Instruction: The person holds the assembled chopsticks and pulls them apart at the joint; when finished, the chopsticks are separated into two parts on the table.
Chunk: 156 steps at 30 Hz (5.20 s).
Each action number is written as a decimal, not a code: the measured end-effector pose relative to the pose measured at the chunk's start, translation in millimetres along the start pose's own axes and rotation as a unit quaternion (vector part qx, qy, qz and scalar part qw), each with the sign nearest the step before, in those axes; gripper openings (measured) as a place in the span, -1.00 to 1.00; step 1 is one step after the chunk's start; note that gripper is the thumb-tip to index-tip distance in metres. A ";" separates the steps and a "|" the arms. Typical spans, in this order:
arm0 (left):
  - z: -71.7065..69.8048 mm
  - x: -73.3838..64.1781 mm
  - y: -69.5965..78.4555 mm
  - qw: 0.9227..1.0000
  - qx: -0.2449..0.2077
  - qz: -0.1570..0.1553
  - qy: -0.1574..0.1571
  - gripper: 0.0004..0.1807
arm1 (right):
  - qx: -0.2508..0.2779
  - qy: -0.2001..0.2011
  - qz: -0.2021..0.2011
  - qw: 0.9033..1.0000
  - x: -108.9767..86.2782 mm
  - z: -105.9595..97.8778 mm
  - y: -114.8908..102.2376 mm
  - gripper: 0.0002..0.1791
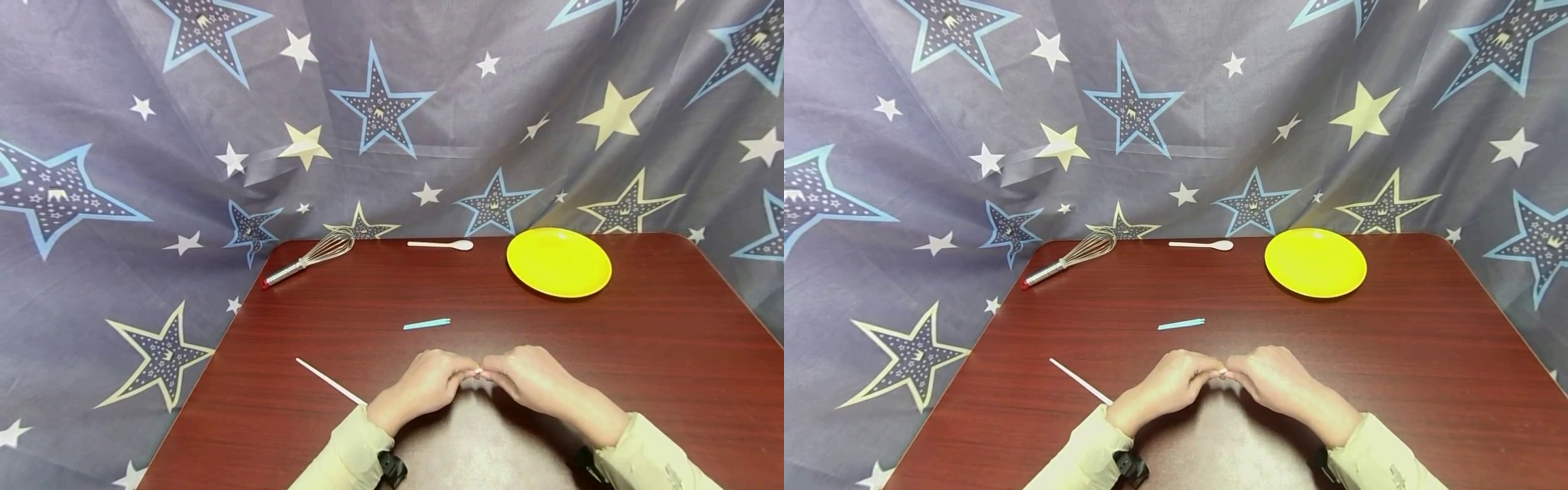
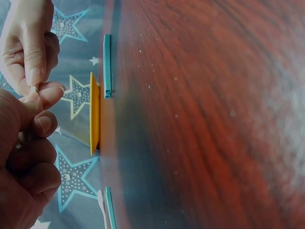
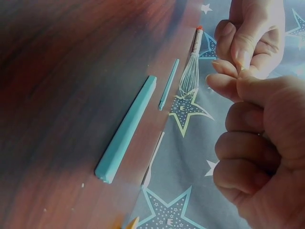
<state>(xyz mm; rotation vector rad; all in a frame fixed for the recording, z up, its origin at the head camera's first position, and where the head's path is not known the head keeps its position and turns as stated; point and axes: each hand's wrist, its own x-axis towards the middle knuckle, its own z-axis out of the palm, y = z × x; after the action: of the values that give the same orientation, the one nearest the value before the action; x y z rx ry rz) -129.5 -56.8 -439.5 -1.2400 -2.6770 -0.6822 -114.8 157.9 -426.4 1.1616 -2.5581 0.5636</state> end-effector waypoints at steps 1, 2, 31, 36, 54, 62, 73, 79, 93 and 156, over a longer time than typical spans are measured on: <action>0.0 -0.1 0.2 1.000 -0.001 -0.002 -0.002 -0.81 | 0.000 0.000 -0.001 1.000 -0.1 -0.3 -0.2 -0.68; 0.1 -0.3 0.3 1.000 -0.002 -0.004 -0.004 -0.81 | 0.001 -0.001 -0.001 1.000 -0.2 -0.5 -0.4 -0.68; -17.3 -3.3 -17.7 0.999 0.035 0.000 -0.028 -0.69 | -0.013 -0.014 0.076 0.997 -7.1 -7.1 8.3 -0.98; -22.5 -2.4 -23.3 0.999 0.020 0.012 -0.043 -0.43 | -0.015 -0.028 0.096 0.995 -8.8 -10.5 10.6 -0.65; -25.6 1.2 -36.9 0.992 0.032 -0.108 0.065 -0.96 | 0.023 -0.029 0.129 0.991 -10.4 -8.7 15.5 -0.82; -25.6 7.1 -42.2 0.980 0.055 -0.166 0.092 -0.90 | 0.008 -0.012 0.126 0.992 -8.6 -4.9 17.0 -0.72; -20.6 20.4 -54.3 0.972 0.117 -0.196 0.056 -0.96 | -0.054 0.017 0.110 0.992 -9.1 1.5 19.5 -0.72; -16.6 23.3 -60.8 0.968 0.132 -0.208 0.035 -0.94 | -0.051 -0.021 0.132 0.990 -10.8 0.9 23.2 -0.77; -10.3 28.2 -69.2 0.962 0.190 -0.197 0.017 -0.75 | -0.042 -0.057 0.142 0.987 -12.9 4.4 25.8 -0.74; -11.2 33.1 -70.2 0.947 0.243 -0.211 -0.014 -0.83 | -0.006 -0.044 0.109 0.993 -12.2 7.0 27.0 -0.75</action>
<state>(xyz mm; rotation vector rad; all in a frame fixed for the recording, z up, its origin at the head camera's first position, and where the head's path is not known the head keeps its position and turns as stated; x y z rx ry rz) -204.7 -78.4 -444.7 -0.5650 -2.9014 -0.0147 -128.2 178.9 -443.8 0.9277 -2.7801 0.5555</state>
